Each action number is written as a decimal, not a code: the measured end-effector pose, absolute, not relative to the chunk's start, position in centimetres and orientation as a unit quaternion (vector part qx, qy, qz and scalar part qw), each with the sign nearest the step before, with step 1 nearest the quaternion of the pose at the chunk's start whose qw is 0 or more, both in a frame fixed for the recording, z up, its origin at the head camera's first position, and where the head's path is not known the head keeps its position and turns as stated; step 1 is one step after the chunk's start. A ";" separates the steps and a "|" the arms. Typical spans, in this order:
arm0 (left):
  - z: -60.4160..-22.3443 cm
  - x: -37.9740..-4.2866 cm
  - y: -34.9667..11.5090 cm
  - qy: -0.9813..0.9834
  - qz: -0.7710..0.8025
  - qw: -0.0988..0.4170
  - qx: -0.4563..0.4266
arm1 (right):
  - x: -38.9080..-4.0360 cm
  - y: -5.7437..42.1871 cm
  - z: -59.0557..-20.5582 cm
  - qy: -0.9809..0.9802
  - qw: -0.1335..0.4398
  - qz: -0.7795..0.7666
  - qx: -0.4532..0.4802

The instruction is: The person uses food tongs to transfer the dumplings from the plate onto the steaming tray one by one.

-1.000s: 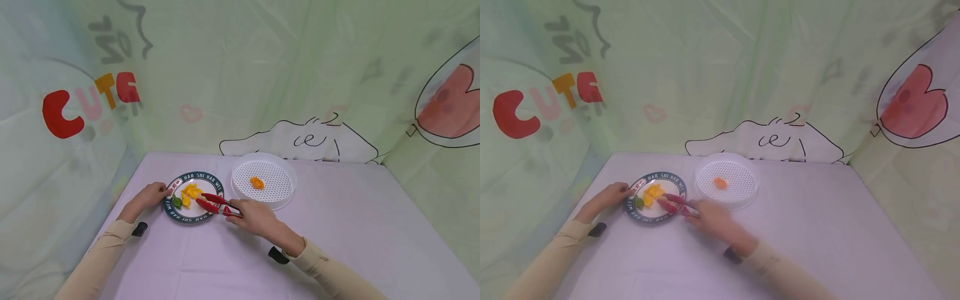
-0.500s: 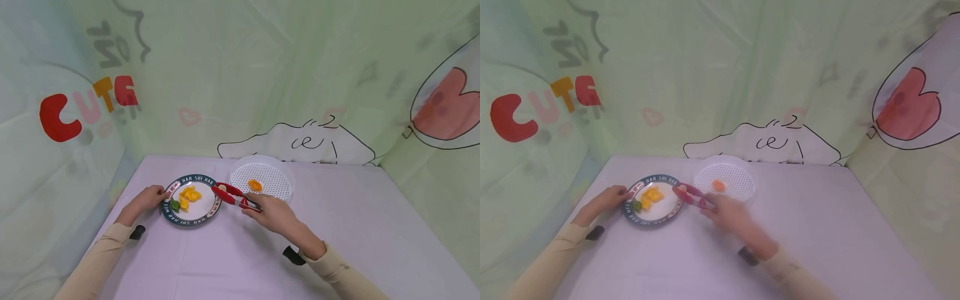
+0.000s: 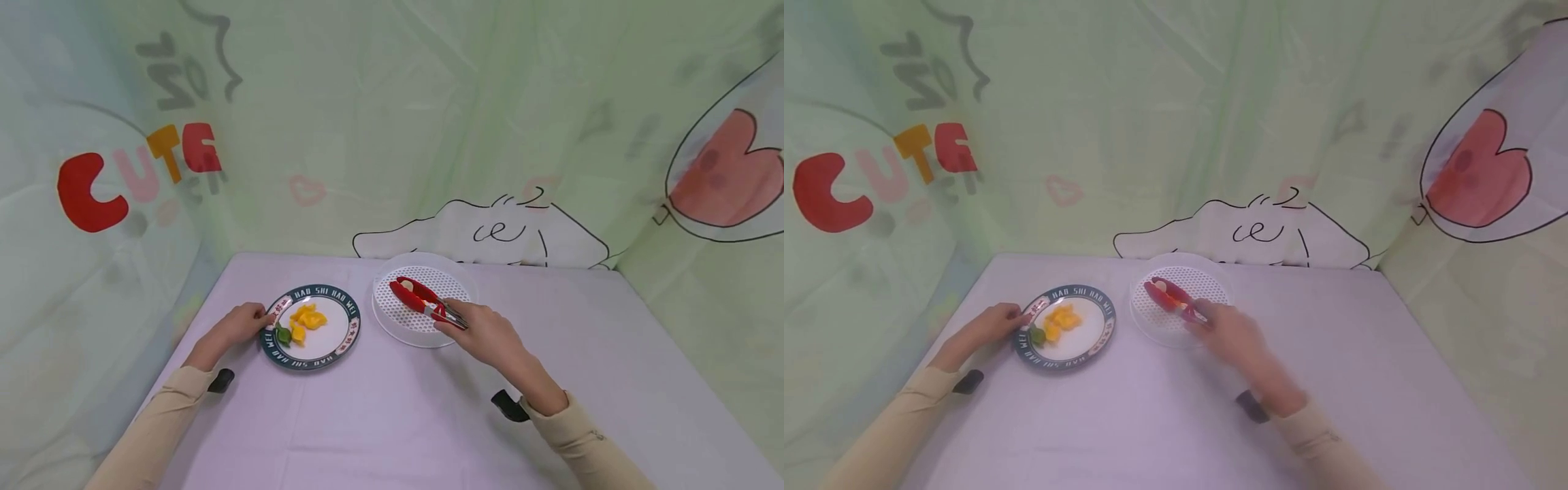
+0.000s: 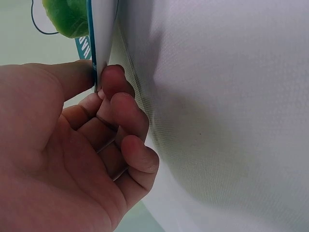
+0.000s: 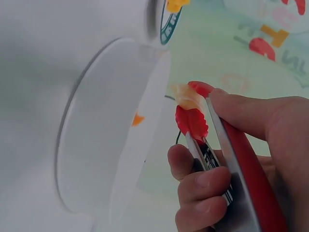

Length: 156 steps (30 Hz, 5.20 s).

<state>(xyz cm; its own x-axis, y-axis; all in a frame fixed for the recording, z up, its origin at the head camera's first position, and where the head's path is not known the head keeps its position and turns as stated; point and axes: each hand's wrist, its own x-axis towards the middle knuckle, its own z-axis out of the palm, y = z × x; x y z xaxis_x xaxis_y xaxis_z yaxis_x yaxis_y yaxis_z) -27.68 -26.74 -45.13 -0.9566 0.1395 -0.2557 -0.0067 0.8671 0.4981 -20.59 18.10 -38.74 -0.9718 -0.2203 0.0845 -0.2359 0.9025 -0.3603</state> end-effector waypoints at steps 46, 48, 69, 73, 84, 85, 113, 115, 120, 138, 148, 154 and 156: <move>-45.3 -27.1 -26.8 0.954 0.262 0.140 0.030 | -22.7 22.6 -40.8 -0.986 -0.026 0.161 0.021; -45.2 -27.3 -26.8 0.953 0.265 0.140 0.035 | -22.6 22.5 -40.5 -0.987 -0.022 0.159 0.019; -45.1 -27.6 -26.6 0.955 0.262 0.139 0.028 | -20.4 12.6 -39.5 -0.980 -0.025 0.168 0.106; -45.3 -27.7 -26.8 0.954 0.264 0.139 0.026 | -20.4 10.5 -40.5 -0.977 -0.033 0.164 0.130; -45.0 -27.6 -26.7 0.955 0.262 0.139 0.021 | -21.2 6.9 -42.1 -0.969 -0.054 0.161 0.178; -45.1 -27.6 -26.7 0.955 0.262 0.140 0.020 | -21.3 6.8 -42.1 -0.968 -0.055 0.162 0.181; -45.3 -27.9 -26.6 0.954 0.265 0.137 0.022 | -21.8 5.8 -43.4 -0.963 -0.036 0.154 0.218; -45.4 -28.0 -26.7 0.954 0.265 0.140 0.020 | -21.7 5.8 -43.4 -0.963 -0.038 0.155 0.215; -45.6 -28.0 -26.7 0.954 0.263 0.144 0.013 | -21.1 6.0 -42.7 -0.962 -0.041 0.168 0.210; -45.8 -27.9 -26.7 0.955 0.262 0.139 0.008 | -20.2 9.6 -41.4 -0.967 0.005 0.196 0.161; -45.6 -27.8 -26.7 0.955 0.261 0.139 0.015 | -20.6 13.2 -40.3 -0.972 0.047 0.193 0.127; -45.5 -27.8 -26.7 0.956 0.258 0.139 0.021 | -20.9 15.1 -40.3 -0.976 0.035 0.194 0.095; -45.6 -27.8 -26.8 0.956 0.257 0.139 0.019 | -21.0 15.5 -40.4 -0.977 0.025 0.194 0.084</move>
